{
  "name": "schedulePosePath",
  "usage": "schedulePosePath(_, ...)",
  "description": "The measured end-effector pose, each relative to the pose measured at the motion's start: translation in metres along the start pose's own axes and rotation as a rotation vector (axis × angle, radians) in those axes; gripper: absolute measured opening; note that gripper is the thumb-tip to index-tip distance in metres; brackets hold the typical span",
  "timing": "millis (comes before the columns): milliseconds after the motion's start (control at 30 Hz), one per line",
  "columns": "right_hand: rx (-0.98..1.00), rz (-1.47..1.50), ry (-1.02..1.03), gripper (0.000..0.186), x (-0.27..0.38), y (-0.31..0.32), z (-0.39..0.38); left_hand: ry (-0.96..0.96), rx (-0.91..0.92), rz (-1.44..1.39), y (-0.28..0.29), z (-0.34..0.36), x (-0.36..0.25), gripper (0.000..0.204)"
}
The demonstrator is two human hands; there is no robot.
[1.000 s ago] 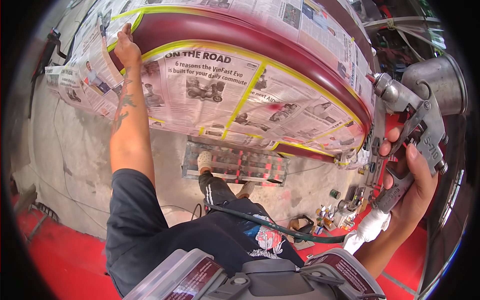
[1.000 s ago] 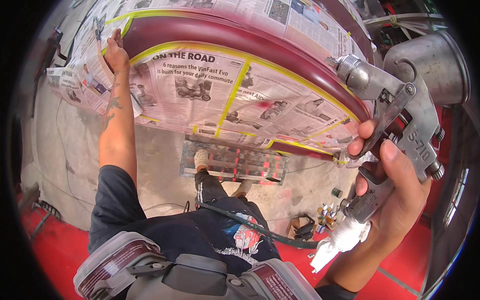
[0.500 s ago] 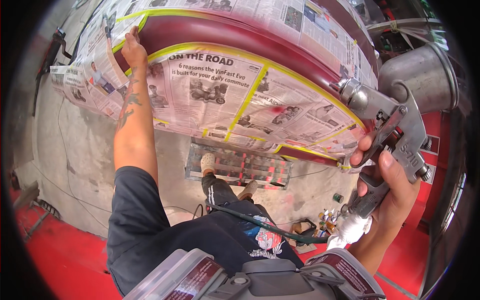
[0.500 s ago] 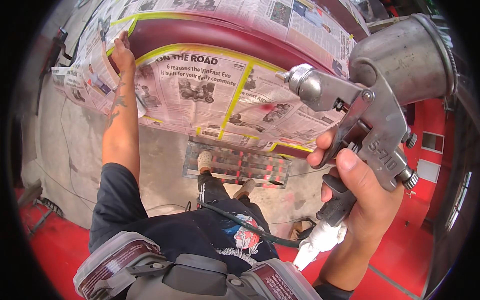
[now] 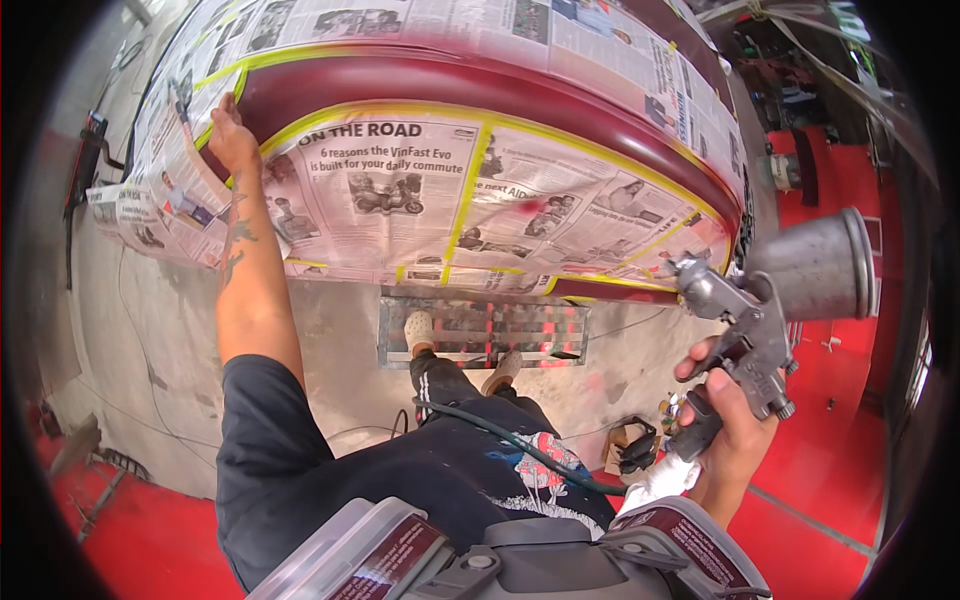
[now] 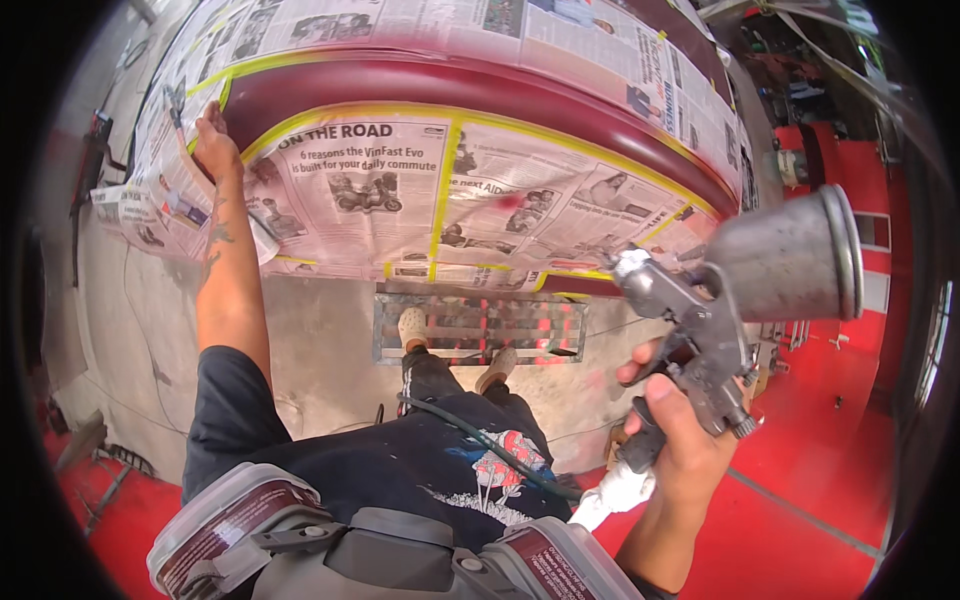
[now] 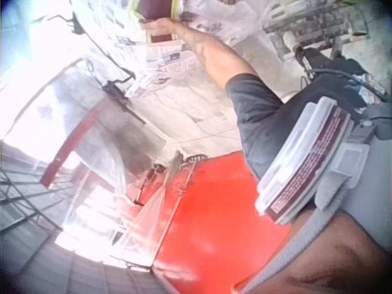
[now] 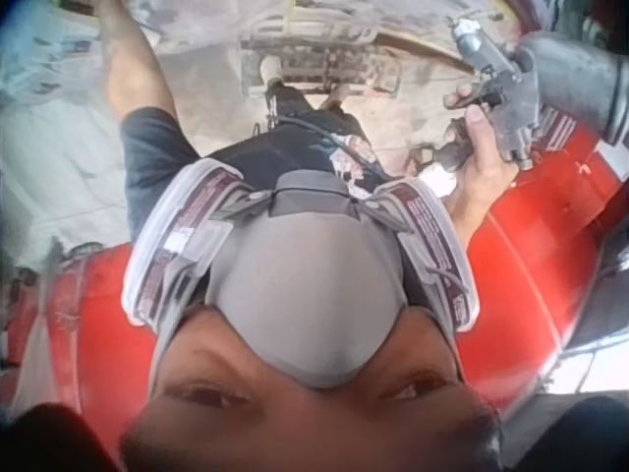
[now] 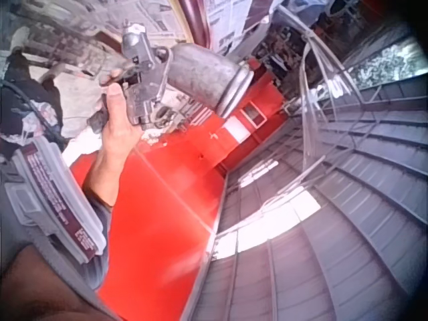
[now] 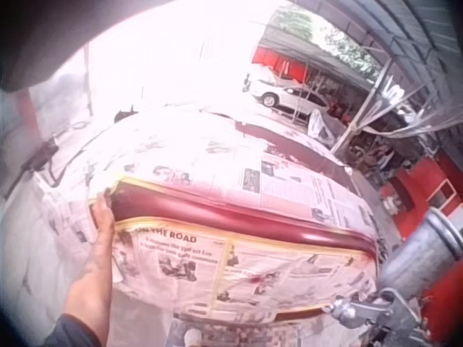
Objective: The person moves a metal bench, picks up a spray gun, and untangles its hose. They then climb onto the bench and apply paint to the roof of the masked car using the spray gun.
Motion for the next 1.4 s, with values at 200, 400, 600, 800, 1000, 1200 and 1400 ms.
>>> schedulePosePath(200,-0.034,0.034,-0.034,0.033,-0.023,0.026,-0.007,0.015,0.029,0.052,0.001,-0.007,-0.008,0.054)
schedulePosePath(400,-0.38,-0.027,-0.041,0.038,-0.052,0.084,-0.023,-0.008,0.026,0.162,0.022,-0.02,-0.007,0.054)
schedulePosePath(600,-0.578,0.144,-0.042,0.05,-0.084,0.138,-0.052,0.036,0.206,0.49,0.067,-0.139,0.032,0.046)
schedulePosePath(800,-0.752,0.197,-0.024,0.046,-0.133,0.183,-0.083,0.695,1.035,0.949,0.156,-0.36,0.118,0.03)
schedulePosePath(1000,-0.931,0.184,-0.075,0.04,-0.164,0.201,-0.108,1.215,1.445,0.883,0.134,-0.446,0.076,0.034)
schedulePosePath(1200,-0.741,0.179,-0.071,0.026,-0.149,0.175,-0.079,0.808,1.599,1.125,0.103,-0.44,0.03,0.034)
schedulePosePath(1400,-0.425,0.086,0.016,0.021,-0.092,0.163,0.004,0.804,1.558,0.994,0.08,-0.444,-0.009,0.031)
Point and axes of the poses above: each hand's wrist, its own z-axis towards the middle knuckle, its own y-axis out of the back of the hand, x = y × z, the point moved 1 cm from there along z, towards the middle knuckle, and after that the axes turned 12 degrees about y, right-handed, at the moved point
